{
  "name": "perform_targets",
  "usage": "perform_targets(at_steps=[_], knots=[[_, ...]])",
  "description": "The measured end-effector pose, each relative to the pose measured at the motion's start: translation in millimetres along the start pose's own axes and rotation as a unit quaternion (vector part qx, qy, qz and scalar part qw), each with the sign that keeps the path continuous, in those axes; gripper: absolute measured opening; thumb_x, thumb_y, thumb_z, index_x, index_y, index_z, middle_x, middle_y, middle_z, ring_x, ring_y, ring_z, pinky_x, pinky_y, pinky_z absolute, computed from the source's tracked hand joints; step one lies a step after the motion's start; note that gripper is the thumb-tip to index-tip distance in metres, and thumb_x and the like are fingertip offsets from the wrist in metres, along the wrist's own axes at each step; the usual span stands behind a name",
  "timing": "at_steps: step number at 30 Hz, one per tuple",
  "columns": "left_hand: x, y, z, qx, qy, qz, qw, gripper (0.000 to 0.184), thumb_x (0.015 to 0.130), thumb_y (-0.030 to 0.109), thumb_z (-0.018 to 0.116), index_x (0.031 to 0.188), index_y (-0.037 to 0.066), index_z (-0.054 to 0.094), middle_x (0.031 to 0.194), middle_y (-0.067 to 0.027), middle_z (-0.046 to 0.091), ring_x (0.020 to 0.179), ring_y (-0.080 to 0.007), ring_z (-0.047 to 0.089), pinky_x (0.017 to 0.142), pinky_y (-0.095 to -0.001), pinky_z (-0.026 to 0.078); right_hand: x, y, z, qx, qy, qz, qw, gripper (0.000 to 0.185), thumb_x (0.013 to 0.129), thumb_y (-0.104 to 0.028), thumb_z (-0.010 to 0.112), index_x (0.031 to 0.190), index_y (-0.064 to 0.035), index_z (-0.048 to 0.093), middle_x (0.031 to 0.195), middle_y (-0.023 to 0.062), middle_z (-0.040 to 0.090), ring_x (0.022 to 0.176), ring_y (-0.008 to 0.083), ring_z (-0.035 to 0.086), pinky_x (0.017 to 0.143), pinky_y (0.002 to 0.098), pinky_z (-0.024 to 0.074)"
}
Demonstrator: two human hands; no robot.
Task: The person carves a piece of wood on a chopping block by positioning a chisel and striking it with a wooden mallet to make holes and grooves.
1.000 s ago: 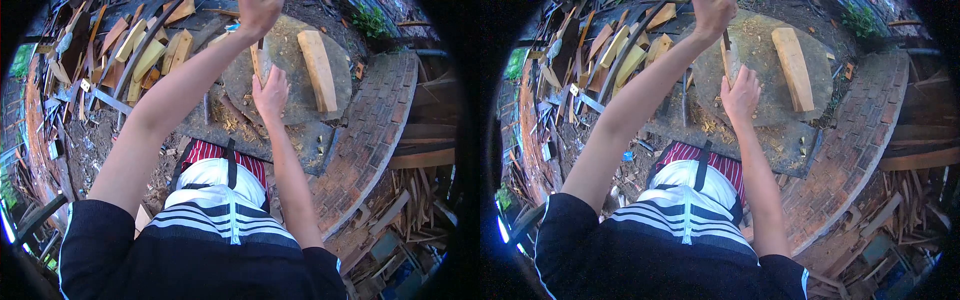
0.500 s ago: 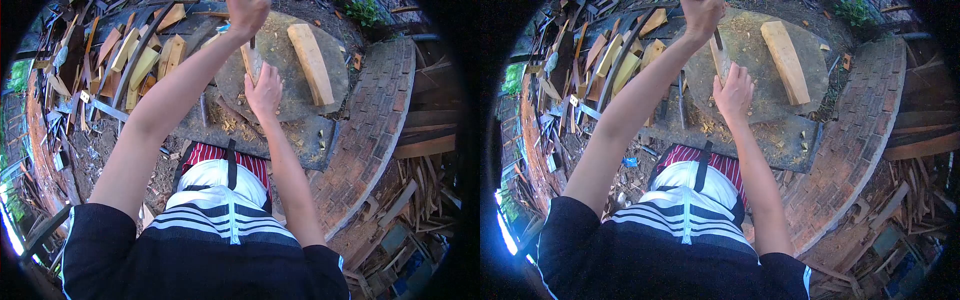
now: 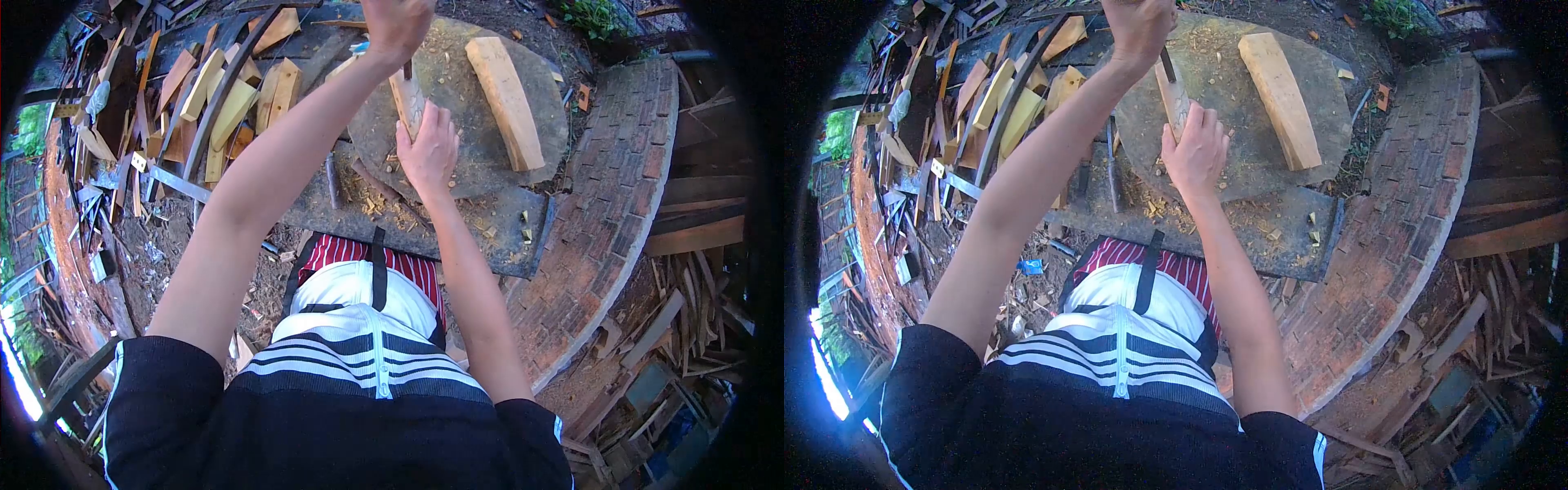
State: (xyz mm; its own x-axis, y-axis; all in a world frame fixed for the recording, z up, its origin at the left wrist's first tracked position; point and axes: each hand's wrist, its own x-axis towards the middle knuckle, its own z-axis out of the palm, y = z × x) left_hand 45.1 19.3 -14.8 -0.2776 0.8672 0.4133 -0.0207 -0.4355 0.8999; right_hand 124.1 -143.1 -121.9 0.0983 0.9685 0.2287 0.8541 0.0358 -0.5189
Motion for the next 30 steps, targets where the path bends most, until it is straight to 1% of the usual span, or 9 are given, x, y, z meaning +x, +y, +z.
perform_targets(at_steps=[2, 6, 8, 11, 14, 18, 24, 26, 30], knots=[[-0.4, 1.5, 2.1, -0.012, 0.012, 0.009, 1.000, 0.032, 0.097, 0.022, 0.073, 0.076, 0.007, 0.055, 0.066, 0.0056, 0.050, 0.062, -0.0053, 0.043, 0.055, -0.0278, 0.036, 0.5, -0.5, 0.0, 0.001, 0.002, 0.001, 1.000, 0.054, 0.087, -0.028, 0.076, 0.129, -0.0059, 0.051, 0.112, 0.0159, 0.057, 0.103, 0.0365, 0.061, 0.087, 0.0518, 0.0478], [-2.1, 2.0, -1.4, -0.007, 0.001, -0.003, 1.000, 0.032, 0.097, 0.021, 0.073, 0.075, 0.007, 0.055, 0.066, 0.0059, 0.049, 0.062, -0.0053, 0.043, 0.055, -0.0279, 0.036, -0.3, 0.5, -1.0, 0.000, -0.004, 0.005, 1.000, 0.053, 0.086, -0.028, 0.077, 0.128, -0.0061, 0.052, 0.112, 0.0157, 0.057, 0.103, 0.0363, 0.061, 0.087, 0.0520, 0.0475], [-1.8, 1.7, -1.2, 0.006, 0.011, 0.036, 0.999, 0.031, 0.096, 0.020, 0.073, 0.075, 0.007, 0.055, 0.066, 0.0061, 0.049, 0.062, -0.0052, 0.043, 0.054, -0.0278, 0.036, 0.5, -0.1, -0.6, 0.003, -0.005, 0.005, 1.000, 0.053, 0.086, -0.027, 0.077, 0.128, -0.0062, 0.052, 0.112, 0.0157, 0.057, 0.103, 0.0363, 0.061, 0.087, 0.0520, 0.0474], [-0.1, -0.6, -0.7, 0.002, 0.023, 0.017, 1.000, 0.031, 0.096, 0.019, 0.074, 0.076, 0.007, 0.055, 0.066, 0.0060, 0.050, 0.062, -0.0052, 0.042, 0.055, -0.0277, 0.036, 0.6, 0.2, -0.2, 0.004, -0.006, 0.005, 1.000, 0.053, 0.086, -0.027, 0.077, 0.128, -0.0063, 0.052, 0.113, 0.0156, 0.057, 0.103, 0.0363, 0.061, 0.087, 0.0514, 0.0468], [1.2, -4.1, -1.1, -0.002, 0.029, 0.028, 0.999, 0.031, 0.096, 0.019, 0.074, 0.075, 0.007, 0.054, 0.066, 0.0061, 0.050, 0.062, -0.0048, 0.043, 0.054, -0.0276, 0.036, 0.4, 0.9, -0.6, 0.006, -0.008, 0.006, 1.000, 0.053, 0.086, -0.028, 0.077, 0.128, -0.0063, 0.052, 0.113, 0.0154, 0.057, 0.103, 0.0359, 0.061, 0.086, 0.0508, 0.0463], [-0.4, 2.7, -2.0, 0.016, 0.023, 0.033, 0.999, 0.031, 0.096, 0.019, 0.073, 0.075, 0.007, 0.054, 0.067, 0.0063, 0.050, 0.062, -0.0045, 0.043, 0.054, -0.0271, 0.036, 0.4, 0.4, -0.3, 0.003, -0.008, 0.008, 1.000, 0.053, 0.086, -0.028, 0.077, 0.128, -0.0067, 0.052, 0.113, 0.0153, 0.058, 0.103, 0.0356, 0.061, 0.085, 0.0504, 0.0461], [1.3, 1.2, -1.8, 0.006, 0.017, 0.013, 1.000, 0.031, 0.096, 0.019, 0.073, 0.075, 0.007, 0.054, 0.064, 0.0056, 0.050, 0.059, -0.0048, 0.044, 0.053, -0.0279, 0.036, 0.4, 1.0, 0.5, 0.004, 0.002, 0.004, 1.000, 0.053, 0.086, -0.028, 0.077, 0.128, -0.0067, 0.053, 0.112, 0.0152, 0.058, 0.102, 0.0355, 0.061, 0.085, 0.0503, 0.0468], [1.8, 1.3, -1.4, 0.020, 0.030, 0.038, 0.999, 0.031, 0.096, 0.019, 0.073, 0.074, 0.007, 0.054, 0.063, 0.0054, 0.050, 0.058, -0.0051, 0.044, 0.052, -0.0283, 0.036, 0.5, 0.9, 0.8, 0.006, 0.004, 0.004, 1.000, 0.053, 0.086, -0.028, 0.077, 0.128, -0.0066, 0.053, 0.112, 0.0152, 0.058, 0.102, 0.0356, 0.061, 0.085, 0.0504, 0.0471], [0.8, 2.7, -0.1, 0.033, 0.026, 0.044, 0.998, 0.031, 0.096, 0.019, 0.073, 0.074, 0.007, 0.054, 0.064, 0.0052, 0.050, 0.059, -0.0050, 0.044, 0.053, -0.0280, 0.036, 0.4, 1.8, 1.3, 0.006, 0.003, 0.003, 1.000, 0.054, 0.085, -0.028, 0.077, 0.128, -0.0065, 0.053, 0.112, 0.0151, 0.058, 0.102, 0.0357, 0.061, 0.085, 0.0507, 0.0475]])
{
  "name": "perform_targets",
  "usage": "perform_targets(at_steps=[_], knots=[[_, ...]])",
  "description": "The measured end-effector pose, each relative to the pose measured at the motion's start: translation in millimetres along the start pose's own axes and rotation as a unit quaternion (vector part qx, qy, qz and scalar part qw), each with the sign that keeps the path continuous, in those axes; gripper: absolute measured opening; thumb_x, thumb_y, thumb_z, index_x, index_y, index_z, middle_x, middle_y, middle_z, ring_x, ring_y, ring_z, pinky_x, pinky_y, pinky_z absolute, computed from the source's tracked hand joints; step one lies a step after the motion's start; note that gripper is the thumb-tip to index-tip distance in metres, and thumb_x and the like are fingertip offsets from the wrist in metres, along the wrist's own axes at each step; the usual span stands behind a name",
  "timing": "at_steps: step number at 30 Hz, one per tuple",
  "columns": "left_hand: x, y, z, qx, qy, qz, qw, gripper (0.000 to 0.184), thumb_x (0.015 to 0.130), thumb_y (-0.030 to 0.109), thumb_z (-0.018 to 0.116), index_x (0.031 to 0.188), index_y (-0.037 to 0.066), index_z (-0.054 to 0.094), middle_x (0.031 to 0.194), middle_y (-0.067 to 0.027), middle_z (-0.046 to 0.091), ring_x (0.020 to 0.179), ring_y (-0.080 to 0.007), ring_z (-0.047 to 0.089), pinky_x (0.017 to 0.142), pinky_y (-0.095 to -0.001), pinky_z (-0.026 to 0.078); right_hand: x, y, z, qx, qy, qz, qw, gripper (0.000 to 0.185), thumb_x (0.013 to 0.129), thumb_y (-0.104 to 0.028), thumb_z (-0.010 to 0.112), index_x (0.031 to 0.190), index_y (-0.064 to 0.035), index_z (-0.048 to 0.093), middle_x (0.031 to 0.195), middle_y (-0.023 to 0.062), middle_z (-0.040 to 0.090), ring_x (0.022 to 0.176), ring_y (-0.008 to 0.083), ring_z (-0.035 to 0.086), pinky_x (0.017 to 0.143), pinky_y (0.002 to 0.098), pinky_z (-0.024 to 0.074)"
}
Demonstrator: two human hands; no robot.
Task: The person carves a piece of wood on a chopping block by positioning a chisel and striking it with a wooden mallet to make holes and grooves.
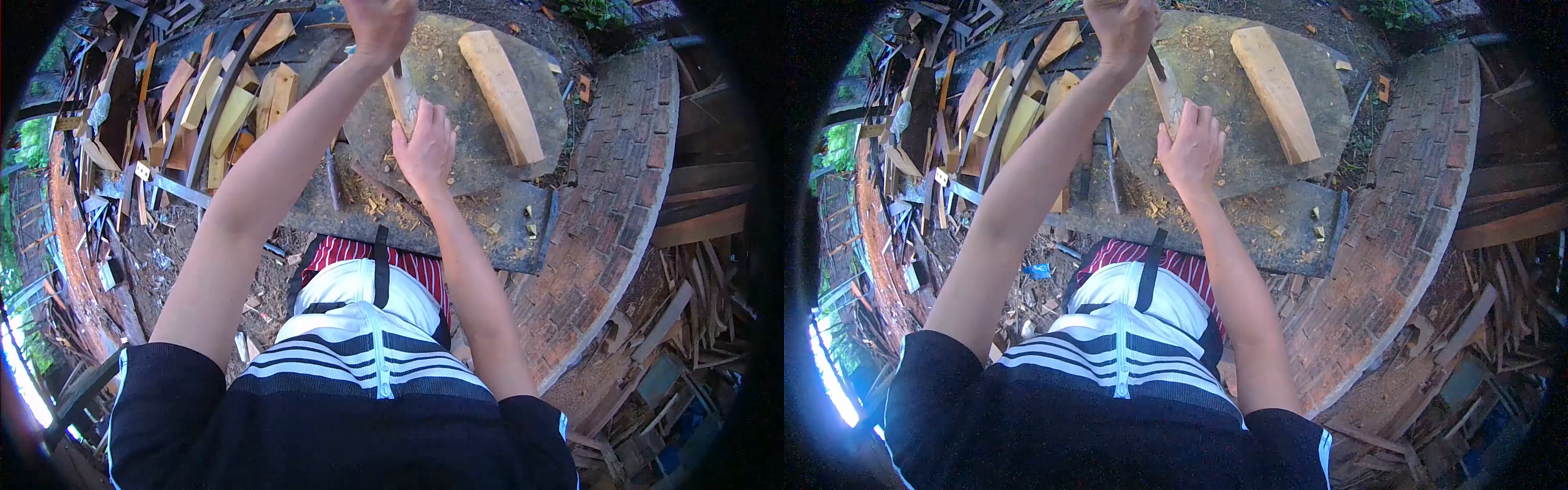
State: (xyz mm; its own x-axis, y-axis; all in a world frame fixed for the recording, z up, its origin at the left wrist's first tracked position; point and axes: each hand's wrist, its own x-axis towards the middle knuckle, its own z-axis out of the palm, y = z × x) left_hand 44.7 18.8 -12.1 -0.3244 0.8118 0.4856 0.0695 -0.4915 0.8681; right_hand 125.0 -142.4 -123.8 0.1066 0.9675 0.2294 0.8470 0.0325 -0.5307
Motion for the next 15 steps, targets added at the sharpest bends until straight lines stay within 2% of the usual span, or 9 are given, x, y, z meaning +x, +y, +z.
perform_targets(at_steps=[6, 8, 11, 13, 15], knots=[[-3.2, 2.5, 1.0, -0.013, -0.010, -0.005, 1.000, 0.031, 0.096, 0.019, 0.073, 0.076, 0.006, 0.054, 0.065, 0.0051, 0.050, 0.061, -0.0054, 0.044, 0.055, -0.0282, 0.037, -0.3, 0.6, 1.3, 0.003, 0.005, -0.004, 1.000, 0.054, 0.085, -0.029, 0.076, 0.128, -0.0065, 0.053, 0.111, 0.0150, 0.058, 0.101, 0.0353, 0.062, 0.084, 0.0504, 0.0475], [-6.3, 3.0, 4.4, 0.007, 0.011, 0.030, 0.999, 0.030, 0.097, 0.020, 0.073, 0.078, 0.006, 0.055, 0.067, 0.0046, 0.050, 0.063, -0.0060, 0.043, 0.056, -0.0283, 0.037, -0.3, -0.2, 0.8, 0.000, 0.006, -0.005, 1.000, 0.054, 0.085, -0.029, 0.076, 0.128, -0.0064, 0.053, 0.111, 0.0149, 0.058, 0.101, 0.0352, 0.062, 0.084, 0.0503, 0.0475], [-9.5, 6.2, 4.1, 0.002, -0.003, 0.030, 1.000, 0.029, 0.098, 0.020, 0.073, 0.080, 0.005, 0.056, 0.069, 0.0040, 0.052, 0.065, -0.0064, 0.044, 0.058, -0.0283, 0.038, 0.4, -0.9, -1.6, 0.002, 0.004, -0.002, 1.000, 0.054, 0.086, -0.029, 0.076, 0.128, -0.0063, 0.053, 0.110, 0.0147, 0.058, 0.101, 0.0351, 0.061, 0.084, 0.0500, 0.0472], [-12.7, 5.9, 4.6, -0.003, -0.001, 0.032, 0.999, 0.028, 0.098, 0.019, 0.072, 0.081, 0.004, 0.056, 0.070, 0.0037, 0.052, 0.065, -0.0066, 0.045, 0.058, -0.0283, 0.039, 0.8, -2.2, -4.8, 0.017, -0.039, 0.022, 0.999, 0.054, 0.089, -0.031, 0.073, 0.132, -0.0052, 0.052, 0.117, 0.0172, 0.058, 0.108, 0.0375, 0.060, 0.091, 0.0520, 0.0469], [-15.4, 6.9, 4.8, -0.008, 0.002, 0.034, 0.999, 0.027, 0.098, 0.018, 0.072, 0.082, 0.004, 0.057, 0.070, 0.0035, 0.053, 0.065, -0.0067, 0.045, 0.059, -0.0283, 0.040, 0.8, -1.3, -2.3, 0.015, -0.019, 0.008, 1.000, 0.054, 0.087, -0.030, 0.075, 0.130, -0.0057, 0.052, 0.114, 0.0157, 0.058, 0.105, 0.0360, 0.061, 0.087, 0.0509, 0.0468]])
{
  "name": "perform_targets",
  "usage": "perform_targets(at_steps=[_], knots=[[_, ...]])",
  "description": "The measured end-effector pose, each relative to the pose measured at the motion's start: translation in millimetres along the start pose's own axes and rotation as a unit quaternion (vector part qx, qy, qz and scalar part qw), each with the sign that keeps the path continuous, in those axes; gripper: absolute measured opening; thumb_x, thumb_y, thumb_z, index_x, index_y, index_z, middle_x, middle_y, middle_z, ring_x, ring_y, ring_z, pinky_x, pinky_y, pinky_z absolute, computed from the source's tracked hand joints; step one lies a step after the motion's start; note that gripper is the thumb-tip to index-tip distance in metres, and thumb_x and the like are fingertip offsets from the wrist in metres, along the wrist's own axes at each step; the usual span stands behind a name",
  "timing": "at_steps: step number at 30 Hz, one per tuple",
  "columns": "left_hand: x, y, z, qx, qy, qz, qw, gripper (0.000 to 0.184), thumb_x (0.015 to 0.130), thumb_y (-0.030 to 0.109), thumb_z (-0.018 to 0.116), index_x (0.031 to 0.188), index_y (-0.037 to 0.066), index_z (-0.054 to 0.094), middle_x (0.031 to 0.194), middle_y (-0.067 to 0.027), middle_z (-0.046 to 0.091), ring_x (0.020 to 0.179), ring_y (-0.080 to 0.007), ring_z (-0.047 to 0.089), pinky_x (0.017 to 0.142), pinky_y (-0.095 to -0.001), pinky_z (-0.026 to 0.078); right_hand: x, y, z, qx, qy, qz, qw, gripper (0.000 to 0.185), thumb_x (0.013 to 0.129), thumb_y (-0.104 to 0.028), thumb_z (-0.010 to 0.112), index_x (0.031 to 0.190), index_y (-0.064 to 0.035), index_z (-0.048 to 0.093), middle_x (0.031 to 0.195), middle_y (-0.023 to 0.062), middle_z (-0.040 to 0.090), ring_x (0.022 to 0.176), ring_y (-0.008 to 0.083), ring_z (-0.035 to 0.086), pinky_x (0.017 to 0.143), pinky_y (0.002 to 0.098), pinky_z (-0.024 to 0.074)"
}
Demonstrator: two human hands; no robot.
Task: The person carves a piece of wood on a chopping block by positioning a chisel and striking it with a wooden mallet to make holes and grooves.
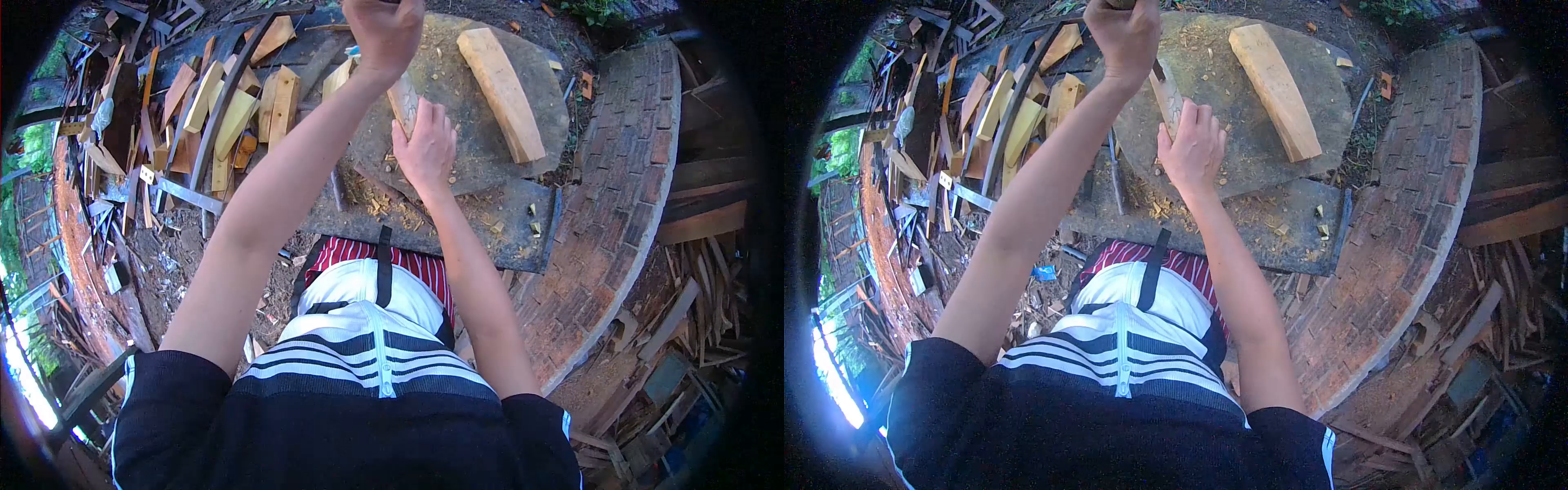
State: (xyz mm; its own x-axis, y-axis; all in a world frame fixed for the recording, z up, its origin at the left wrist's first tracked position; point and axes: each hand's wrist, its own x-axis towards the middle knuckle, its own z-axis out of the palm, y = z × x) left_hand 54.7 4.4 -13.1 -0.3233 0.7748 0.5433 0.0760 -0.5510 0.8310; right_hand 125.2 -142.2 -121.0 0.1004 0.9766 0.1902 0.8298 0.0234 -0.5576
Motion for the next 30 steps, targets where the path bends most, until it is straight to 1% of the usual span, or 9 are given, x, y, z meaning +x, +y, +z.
perform_targets(at_steps=[1, 3, 6, 8, 12, 14, 18, 21, 30], knots=[[-1.9, 1.2, -0.2, -0.005, -0.002, 0.002, 1.000, 0.027, 0.098, 0.018, 0.073, 0.082, 0.004, 0.057, 0.070, 0.0035, 0.053, 0.066, -0.0066, 0.046, 0.059, -0.0282, 0.040, -0.2, 1.1, 1.1, -0.004, 0.020, -0.014, 1.000, 0.053, 0.086, -0.028, 0.076, 0.128, -0.0062, 0.053, 0.110, 0.0142, 0.058, 0.102, 0.0345, 0.061, 0.083, 0.0497, 0.0466], [-3.5, 2.2, 0.1, -0.010, -0.005, 0.003, 1.000, 0.027, 0.098, 0.018, 0.073, 0.082, 0.004, 0.057, 0.070, 0.0035, 0.054, 0.066, -0.0066, 0.047, 0.059, -0.0282, 0.040, -1.2, 2.2, 2.3, -0.003, 0.023, -0.014, 1.000, 0.053, 0.086, -0.029, 0.076, 0.128, -0.0063, 0.053, 0.110, 0.0140, 0.058, 0.103, 0.0342, 0.061, 0.083, 0.0495, 0.0465], [-3.3, 0.6, -1.5, -0.010, 0.014, 0.018, 1.000, 0.028, 0.097, 0.018, 0.074, 0.081, 0.004, 0.057, 0.070, 0.0038, 0.054, 0.066, -0.0065, 0.047, 0.059, -0.0279, 0.040, -1.0, 1.9, 3.0, -0.001, 0.027, -0.014, 1.000, 0.053, 0.086, -0.029, 0.076, 0.128, -0.0063, 0.054, 0.111, 0.0137, 0.058, 0.103, 0.0338, 0.060, 0.084, 0.0491, 0.0462], [-3.8, -2.1, -8.6, 0.055, 0.009, -0.002, 0.998, 0.028, 0.097, 0.018, 0.075, 0.081, 0.003, 0.058, 0.069, 0.0041, 0.055, 0.065, -0.0063, 0.047, 0.059, -0.0277, 0.041, -1.2, 2.5, 3.6, 0.000, 0.027, -0.012, 1.000, 0.053, 0.086, -0.029, 0.076, 0.128, -0.0063, 0.054, 0.111, 0.0136, 0.058, 0.103, 0.0336, 0.060, 0.084, 0.0490, 0.0461], [-2.9, -1.3, -8.7, 0.043, 0.003, 0.016, 0.999, 0.028, 0.097, 0.018, 0.075, 0.080, 0.004, 0.058, 0.068, 0.0044, 0.055, 0.063, -0.0059, 0.047, 0.057, -0.0276, 0.040, -1.6, 2.0, 3.6, -0.004, 0.028, -0.009, 1.000, 0.054, 0.085, -0.029, 0.076, 0.129, -0.0065, 0.054, 0.111, 0.0138, 0.058, 0.103, 0.0337, 0.060, 0.084, 0.0488, 0.0461], [-1.4, 2.2, -6.6, 0.025, 0.017, -0.007, 1.000, 0.028, 0.097, 0.019, 0.074, 0.079, 0.004, 0.058, 0.068, 0.0047, 0.055, 0.063, -0.0054, 0.048, 0.057, -0.0274, 0.040, -1.1, 2.1, 3.7, -0.003, 0.026, -0.008, 1.000, 0.054, 0.085, -0.029, 0.077, 0.129, -0.0066, 0.054, 0.111, 0.0139, 0.058, 0.103, 0.0336, 0.060, 0.084, 0.0487, 0.0461], [1.6, -3.7, -8.3, 0.040, 0.018, -0.002, 0.999, 0.028, 0.097, 0.019, 0.074, 0.079, 0.005, 0.058, 0.068, 0.0046, 0.055, 0.063, -0.0051, 0.048, 0.057, -0.0269, 0.040, -1.0, 1.9, 4.2, -0.002, 0.026, -0.009, 1.000, 0.054, 0.085, -0.029, 0.077, 0.129, -0.0072, 0.053, 0.111, 0.0139, 0.058, 0.102, 0.0339, 0.060, 0.084, 0.0490, 0.0461], [1.8, -4.7, -7.4, 0.045, 0.010, -0.019, 0.999, 0.027, 0.097, 0.019, 0.074, 0.080, 0.005, 0.059, 0.068, 0.0045, 0.056, 0.063, -0.0053, 0.049, 0.057, -0.0269, 0.040, -1.0, 2.3, 4.1, -0.005, 0.025, -0.009, 1.000, 0.054, 0.085, -0.029, 0.077, 0.128, -0.0075, 0.053, 0.111, 0.0139, 0.058, 0.102, 0.0342, 0.060, 0.084, 0.0493, 0.0461], [-1.9, -5.9, -3.4, 0.028, 0.000, 0.009, 1.000, 0.031, 0.097, 0.021, 0.076, 0.080, 0.005, 0.056, 0.068, 0.0045, 0.053, 0.063, -0.0061, 0.044, 0.057, -0.0273, 0.039, -1.2, 0.9, 2.9, -0.001, 0.018, -0.007, 1.000, 0.054, 0.086, -0.029, 0.076, 0.129, -0.0078, 0.052, 0.112, 0.0139, 0.058, 0.104, 0.0338, 0.060, 0.084, 0.0489, 0.0455]])
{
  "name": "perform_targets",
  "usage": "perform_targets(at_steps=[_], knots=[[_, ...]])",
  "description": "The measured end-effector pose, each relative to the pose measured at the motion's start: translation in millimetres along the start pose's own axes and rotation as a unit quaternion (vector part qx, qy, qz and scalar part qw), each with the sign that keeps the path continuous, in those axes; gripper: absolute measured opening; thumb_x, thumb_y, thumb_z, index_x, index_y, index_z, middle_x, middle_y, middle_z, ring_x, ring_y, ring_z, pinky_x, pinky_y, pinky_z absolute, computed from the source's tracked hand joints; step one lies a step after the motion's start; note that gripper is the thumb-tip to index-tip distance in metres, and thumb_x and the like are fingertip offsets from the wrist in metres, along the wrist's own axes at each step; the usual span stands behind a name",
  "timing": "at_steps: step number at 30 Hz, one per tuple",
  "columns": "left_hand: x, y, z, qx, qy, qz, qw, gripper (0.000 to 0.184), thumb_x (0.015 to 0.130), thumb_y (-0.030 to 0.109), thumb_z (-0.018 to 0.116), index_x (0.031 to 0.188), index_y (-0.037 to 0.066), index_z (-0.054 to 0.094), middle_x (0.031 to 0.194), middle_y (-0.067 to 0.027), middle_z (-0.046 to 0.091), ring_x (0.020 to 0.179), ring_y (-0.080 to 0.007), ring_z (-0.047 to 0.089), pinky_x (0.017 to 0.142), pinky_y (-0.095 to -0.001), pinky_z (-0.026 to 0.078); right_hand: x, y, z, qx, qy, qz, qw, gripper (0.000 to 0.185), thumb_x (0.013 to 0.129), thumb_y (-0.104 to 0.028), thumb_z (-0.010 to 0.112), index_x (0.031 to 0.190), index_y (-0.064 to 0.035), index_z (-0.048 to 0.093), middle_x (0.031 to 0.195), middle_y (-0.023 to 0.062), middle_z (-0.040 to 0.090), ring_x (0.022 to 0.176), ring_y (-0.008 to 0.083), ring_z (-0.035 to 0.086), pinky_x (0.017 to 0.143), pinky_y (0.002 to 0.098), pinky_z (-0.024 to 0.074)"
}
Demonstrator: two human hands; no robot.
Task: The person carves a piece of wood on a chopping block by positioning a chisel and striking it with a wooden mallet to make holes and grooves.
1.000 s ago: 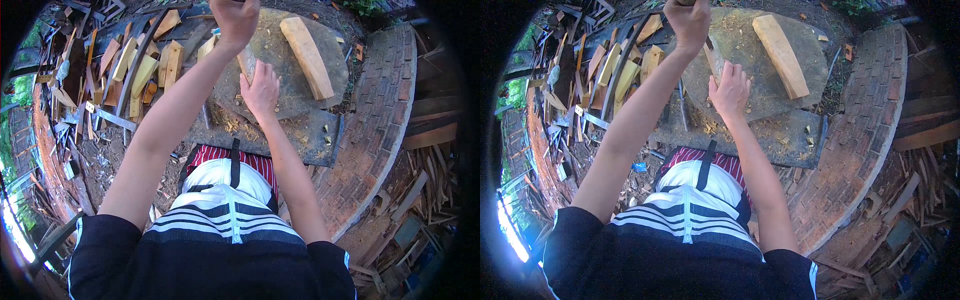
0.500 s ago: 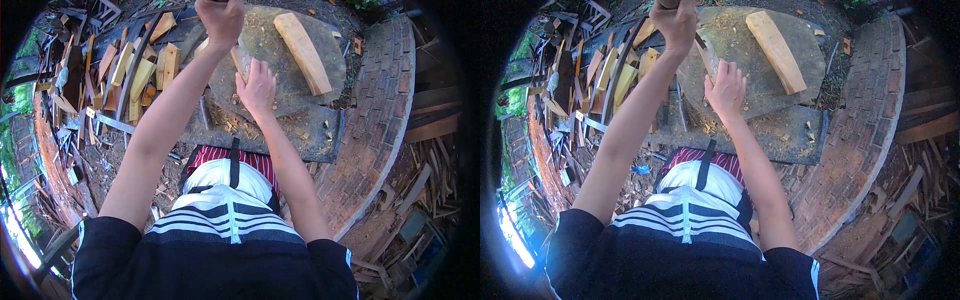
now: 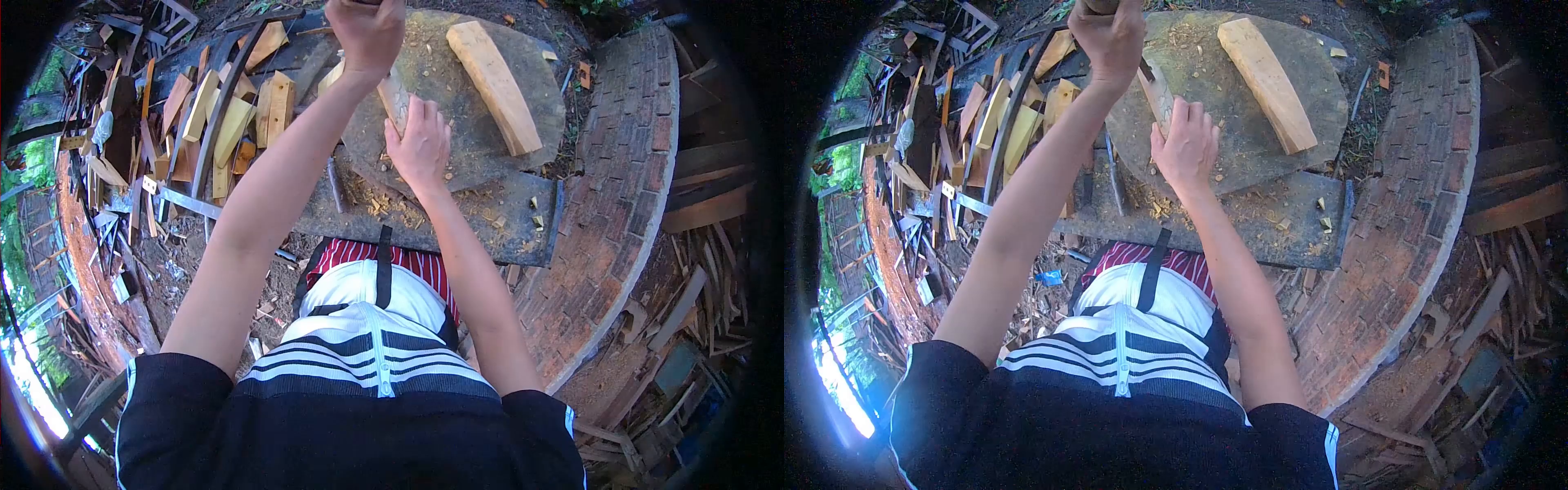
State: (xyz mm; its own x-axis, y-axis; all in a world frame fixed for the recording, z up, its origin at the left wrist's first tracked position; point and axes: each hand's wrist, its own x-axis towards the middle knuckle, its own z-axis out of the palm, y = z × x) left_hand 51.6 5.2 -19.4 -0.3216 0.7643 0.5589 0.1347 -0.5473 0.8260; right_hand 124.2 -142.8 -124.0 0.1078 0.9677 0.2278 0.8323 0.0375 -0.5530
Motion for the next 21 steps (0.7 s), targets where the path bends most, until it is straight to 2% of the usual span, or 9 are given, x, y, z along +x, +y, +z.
perform_targets(at_steps=[3, 5, 9, 12, 17, 19, 21], knots=[[-2.9, -2.8, -0.5, 0.003, 0.009, 0.022, 1.000, 0.031, 0.096, 0.022, 0.076, 0.081, 0.005, 0.056, 0.069, 0.0037, 0.053, 0.065, -0.0066, 0.044, 0.059, -0.0281, 0.040, -0.4, -0.4, -0.3, -0.002, 0.002, 0.000, 1.000, 0.054, 0.086, -0.029, 0.076, 0.129, -0.0076, 0.053, 0.112, 0.0138, 0.058, 0.104, 0.0336, 0.060, 0.085, 0.0487, 0.0454], [-5.2, -3.4, -5.7, 0.044, -0.008, -0.010, 0.999, 0.028, 0.096, 0.023, 0.077, 0.085, 0.004, 0.058, 0.072, 0.0016, 0.057, 0.068, -0.0073, 0.048, 0.062, -0.0285, 0.043, -1.0, -1.2, -1.4, 0.000, 0.006, 0.001, 1.000, 0.054, 0.086, -0.029, 0.076, 0.129, -0.0076, 0.053, 0.112, 0.0138, 0.058, 0.104, 0.0335, 0.060, 0.085, 0.0486, 0.0455], [-7.5, 5.2, -5.1, -0.001, 0.014, 0.003, 1.000, 0.025, 0.095, 0.022, 0.078, 0.092, 0.003, 0.062, 0.078, -0.0002, 0.062, 0.071, -0.0082, 0.054, 0.066, -0.0285, 0.046, -0.2, -5.1, -5.6, -0.002, -0.005, 0.010, 1.000, 0.054, 0.086, -0.028, 0.075, 0.131, -0.0067, 0.053, 0.113, 0.0149, 0.058, 0.105, 0.0348, 0.060, 0.088, 0.0493, 0.0464], [-8.9, 0.5, -5.6, -0.007, 0.037, 0.053, 0.998, 0.022, 0.095, 0.020, 0.078, 0.097, 0.002, 0.065, 0.083, -0.0005, 0.065, 0.075, -0.0089, 0.057, 0.069, -0.0277, 0.047, 0.6, -6.0, -8.1, 0.002, -0.018, 0.019, 1.000, 0.055, 0.087, -0.028, 0.074, 0.132, -0.0058, 0.053, 0.115, 0.0161, 0.059, 0.108, 0.0362, 0.060, 0.090, 0.0501, 0.0468], [-5.9, -16.3, -2.9, 0.021, 0.041, 0.043, 0.998, 0.022, 0.094, 0.019, 0.078, 0.092, 0.002, 0.064, 0.078, 0.0005, 0.061, 0.071, -0.0086, 0.054, 0.066, -0.0279, 0.045, -0.2, -6.2, -8.3, 0.000, -0.016, 0.017, 1.000, 0.055, 0.087, -0.027, 0.075, 0.133, -0.0054, 0.053, 0.116, 0.0161, 0.058, 0.108, 0.0363, 0.060, 0.091, 0.0495, 0.0469], [-2.0, -16.2, 0.4, 0.032, 0.045, 0.039, 0.998, 0.023, 0.093, 0.019, 0.078, 0.090, 0.002, 0.063, 0.076, 0.0007, 0.060, 0.070, -0.0085, 0.052, 0.065, -0.0281, 0.044, -0.7, -4.1, -5.2, -0.012, 0.012, -0.003, 1.000, 0.056, 0.082, -0.026, 0.079, 0.128, -0.0059, 0.053, 0.111, 0.0140, 0.058, 0.101, 0.0341, 0.060, 0.086, 0.0482, 0.0470], [5.7, -14.9, 2.7, 0.041, 0.028, 0.025, 0.998, 0.026, 0.093, 0.021, 0.078, 0.087, 0.002, 0.062, 0.072, 0.0001, 0.058, 0.067, -0.0087, 0.050, 0.062, -0.0297, 0.043, -1.1, -2.5, -3.6, -0.011, 0.015, -0.006, 1.000, 0.056, 0.082, -0.026, 0.079, 0.128, -0.0056, 0.053, 0.111, 0.0141, 0.058, 0.101, 0.0341, 0.060, 0.086, 0.0484, 0.0469]])
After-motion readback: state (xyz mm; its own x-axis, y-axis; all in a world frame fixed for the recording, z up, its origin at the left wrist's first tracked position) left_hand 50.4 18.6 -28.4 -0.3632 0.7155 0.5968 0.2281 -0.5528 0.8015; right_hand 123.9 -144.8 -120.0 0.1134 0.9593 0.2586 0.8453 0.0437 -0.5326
